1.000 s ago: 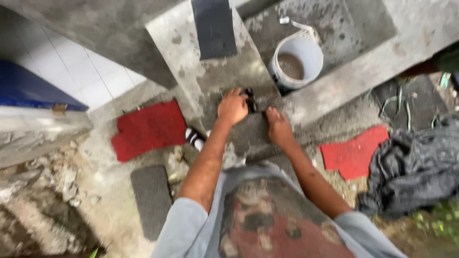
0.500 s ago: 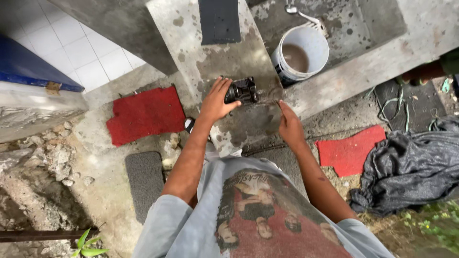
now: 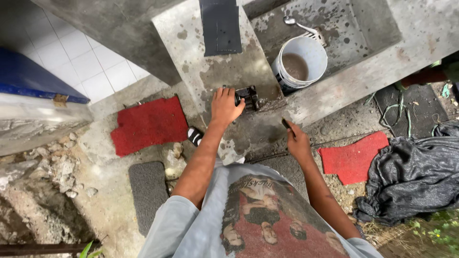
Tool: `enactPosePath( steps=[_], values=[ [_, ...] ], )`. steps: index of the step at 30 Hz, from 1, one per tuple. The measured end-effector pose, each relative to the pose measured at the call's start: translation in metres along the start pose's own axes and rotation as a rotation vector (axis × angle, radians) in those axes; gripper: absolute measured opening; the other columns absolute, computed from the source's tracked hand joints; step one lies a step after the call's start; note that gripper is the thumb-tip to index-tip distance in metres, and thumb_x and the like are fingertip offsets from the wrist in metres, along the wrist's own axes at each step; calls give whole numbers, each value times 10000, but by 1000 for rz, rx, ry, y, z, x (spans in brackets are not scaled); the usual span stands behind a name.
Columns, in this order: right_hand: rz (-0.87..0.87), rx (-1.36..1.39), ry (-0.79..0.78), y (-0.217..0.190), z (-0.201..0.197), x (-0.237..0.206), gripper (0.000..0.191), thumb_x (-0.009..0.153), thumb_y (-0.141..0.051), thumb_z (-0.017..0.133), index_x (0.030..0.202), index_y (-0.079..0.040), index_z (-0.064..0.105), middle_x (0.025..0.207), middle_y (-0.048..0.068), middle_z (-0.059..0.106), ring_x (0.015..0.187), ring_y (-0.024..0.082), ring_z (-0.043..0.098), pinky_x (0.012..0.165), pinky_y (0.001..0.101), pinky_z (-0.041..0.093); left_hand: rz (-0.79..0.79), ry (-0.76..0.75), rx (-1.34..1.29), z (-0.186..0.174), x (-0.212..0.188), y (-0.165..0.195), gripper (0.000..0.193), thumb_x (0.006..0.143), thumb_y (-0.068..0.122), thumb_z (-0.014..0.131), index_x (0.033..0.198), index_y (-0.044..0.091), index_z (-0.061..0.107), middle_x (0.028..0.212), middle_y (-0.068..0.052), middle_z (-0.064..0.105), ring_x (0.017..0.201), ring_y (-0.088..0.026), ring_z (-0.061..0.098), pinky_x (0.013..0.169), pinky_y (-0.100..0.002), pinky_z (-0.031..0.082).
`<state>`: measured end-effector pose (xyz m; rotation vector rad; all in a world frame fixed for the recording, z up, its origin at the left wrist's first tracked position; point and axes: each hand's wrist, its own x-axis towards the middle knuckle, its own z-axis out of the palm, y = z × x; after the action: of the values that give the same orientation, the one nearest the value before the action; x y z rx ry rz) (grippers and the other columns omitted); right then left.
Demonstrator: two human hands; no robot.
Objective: The person scrubs a small black mechanical part on a concrete ledge using a sponge and water from a nearby bucket. They repeatedly dip the sponge into the bucket, scrub the part, and rinse it, continuing the cycle throughout the clip.
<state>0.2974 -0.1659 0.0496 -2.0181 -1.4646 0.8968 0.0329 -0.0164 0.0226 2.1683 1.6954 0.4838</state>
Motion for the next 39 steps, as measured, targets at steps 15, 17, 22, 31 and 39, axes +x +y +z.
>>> enactPosePath(
  steps=[15,17,22,31,39],
  values=[
    [-80,123,42,8,13,3,318,1033,-112,560,1335,-66,649,1181,204,733,1042,288,725,888,357,535,-16,-45,-203,5,10,0,610,678,288,819,1239,92,681,1291,-98,605,1282,-325,475,1108,-477,355],
    [-109,156,38,10,18,8,315,1037,-102,554,1332,-48,648,1205,202,731,1081,284,717,913,353,527,-36,-71,-193,5,12,0,578,695,286,820,1236,136,687,1282,-77,609,1296,-316,472,1113,-471,347],
    [-95,191,-7,-5,21,18,315,1049,-97,545,1345,-43,641,1208,185,733,1075,250,722,915,333,535,-32,-129,-197,6,11,-1,518,726,277,807,1221,162,707,1269,-48,614,1289,-297,478,1123,-464,335],
    [-167,267,39,-53,42,72,382,1073,-67,524,1449,-17,571,1317,209,698,1183,302,687,998,393,530,-47,-141,-206,10,12,-8,494,736,287,800,1181,94,710,1283,-44,603,1258,-289,491,1120,-442,343],
    [-418,-107,-30,-69,71,62,307,1003,-45,557,1295,-26,651,1270,237,696,1140,436,661,959,467,537,76,-223,-221,3,20,-11,521,714,299,797,1183,91,709,1301,-51,626,1274,-293,503,1152,-429,359]
  ],
)
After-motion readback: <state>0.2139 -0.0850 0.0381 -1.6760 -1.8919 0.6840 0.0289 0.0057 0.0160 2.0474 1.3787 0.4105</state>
